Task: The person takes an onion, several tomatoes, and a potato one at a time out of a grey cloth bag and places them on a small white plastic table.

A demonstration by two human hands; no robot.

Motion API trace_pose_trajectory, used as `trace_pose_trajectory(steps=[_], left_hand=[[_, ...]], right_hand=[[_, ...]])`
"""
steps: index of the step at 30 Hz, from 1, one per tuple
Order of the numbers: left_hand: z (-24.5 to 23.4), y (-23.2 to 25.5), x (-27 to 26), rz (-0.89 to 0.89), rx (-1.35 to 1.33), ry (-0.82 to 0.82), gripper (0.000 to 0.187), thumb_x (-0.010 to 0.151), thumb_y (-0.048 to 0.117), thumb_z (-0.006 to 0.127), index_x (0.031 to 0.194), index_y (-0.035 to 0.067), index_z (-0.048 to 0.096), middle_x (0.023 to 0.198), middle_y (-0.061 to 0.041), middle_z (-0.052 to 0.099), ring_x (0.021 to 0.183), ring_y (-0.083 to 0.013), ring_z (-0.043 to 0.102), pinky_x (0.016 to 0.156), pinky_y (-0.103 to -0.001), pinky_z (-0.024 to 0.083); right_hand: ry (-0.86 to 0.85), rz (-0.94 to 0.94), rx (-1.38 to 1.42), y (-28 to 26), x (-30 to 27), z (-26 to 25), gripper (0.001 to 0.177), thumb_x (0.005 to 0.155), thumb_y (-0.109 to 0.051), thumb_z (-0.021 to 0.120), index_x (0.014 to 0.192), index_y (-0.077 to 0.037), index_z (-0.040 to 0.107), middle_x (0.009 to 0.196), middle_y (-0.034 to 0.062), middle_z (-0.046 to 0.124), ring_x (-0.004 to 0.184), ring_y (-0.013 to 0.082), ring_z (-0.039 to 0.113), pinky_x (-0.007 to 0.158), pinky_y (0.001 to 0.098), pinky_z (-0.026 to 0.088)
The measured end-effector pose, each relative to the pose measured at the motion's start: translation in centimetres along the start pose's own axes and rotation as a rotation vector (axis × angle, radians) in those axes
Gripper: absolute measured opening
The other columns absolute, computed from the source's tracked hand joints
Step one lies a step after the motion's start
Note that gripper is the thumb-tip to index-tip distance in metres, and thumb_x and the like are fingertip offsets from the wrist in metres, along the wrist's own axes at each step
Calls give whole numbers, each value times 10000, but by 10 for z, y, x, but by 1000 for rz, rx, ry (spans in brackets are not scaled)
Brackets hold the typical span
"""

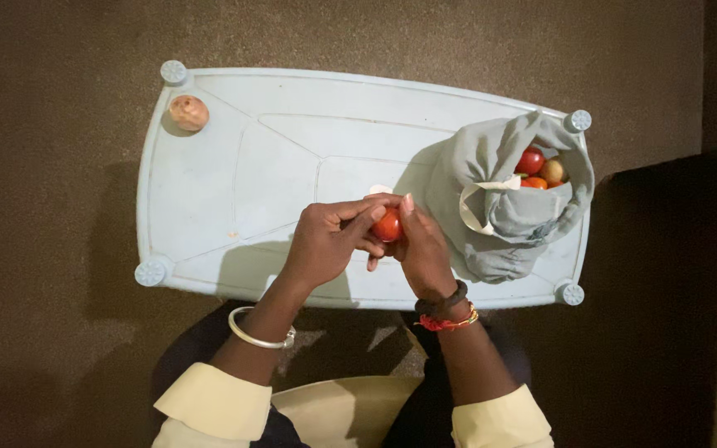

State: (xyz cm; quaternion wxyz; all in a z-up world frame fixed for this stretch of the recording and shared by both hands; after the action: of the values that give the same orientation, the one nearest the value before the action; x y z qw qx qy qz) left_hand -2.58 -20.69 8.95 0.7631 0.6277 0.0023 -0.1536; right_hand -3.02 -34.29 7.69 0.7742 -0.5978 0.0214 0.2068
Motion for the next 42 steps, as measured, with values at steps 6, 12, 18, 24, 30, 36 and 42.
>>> trace_pose_trajectory(steps=[6,12,18,24,30,36,42], left_hand=[[11,-5,-3,-41,37,-106,455,981,201,680,1403,41,622,794,-116,767,635,-100,699,580,-262,610],[18,11,-7,107,434,-114,508,889,189,763,1352,38,617,751,-80,747,607,-104,719,569,-267,573],[18,18,-9,246,489,-70,332,1017,317,610,1192,35,630,741,-68,755,660,-179,771,604,-304,597],[9,11,-7,455,782,81,380,1070,389,551,891,77,673,610,-51,694,579,-215,726,501,-319,547],[-5,9,0,403,791,234,531,1052,346,619,601,66,618,451,-106,528,371,-221,531,394,-343,398],[-2,19,-5,352,647,246,490,1048,335,623,670,26,573,499,-141,489,404,-256,450,433,-358,383],[8,19,-6,334,658,56,504,1082,464,422,852,57,611,613,-87,635,566,-271,630,528,-374,491]], right_hand=[[137,43,-52,-4,3,-10,758,1038,-600,260,1237,51,592,914,134,668,619,162,607,487,332,609],[244,116,-184,-3,-3,-15,831,1007,-677,198,923,25,635,634,94,621,405,164,583,298,272,420],[173,32,-356,-5,-1,-11,878,1001,-727,144,831,-37,661,551,39,565,401,107,522,318,234,372],[159,176,-218,7,-3,-3,839,950,-750,155,733,-72,600,465,34,506,325,136,481,276,256,322],[211,283,16,26,-7,3,763,1031,-706,299,715,-53,537,476,37,461,341,128,396,306,268,259],[249,229,88,9,-4,0,584,1026,-590,427,902,-45,596,477,-3,389,313,100,313,278,252,223],[221,240,129,4,-6,5,514,1025,-535,398,1016,-58,591,492,15,451,292,108,328,248,244,244]])
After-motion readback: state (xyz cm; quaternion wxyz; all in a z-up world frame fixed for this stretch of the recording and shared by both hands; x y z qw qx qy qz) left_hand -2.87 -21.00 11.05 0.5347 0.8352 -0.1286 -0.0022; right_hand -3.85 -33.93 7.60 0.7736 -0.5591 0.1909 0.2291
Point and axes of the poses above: each hand's wrist, its own x-axis towards the middle knuckle, its own z-axis out of the palm, y = z × x, the point moved 6 cm from there along x, towards the middle knuckle
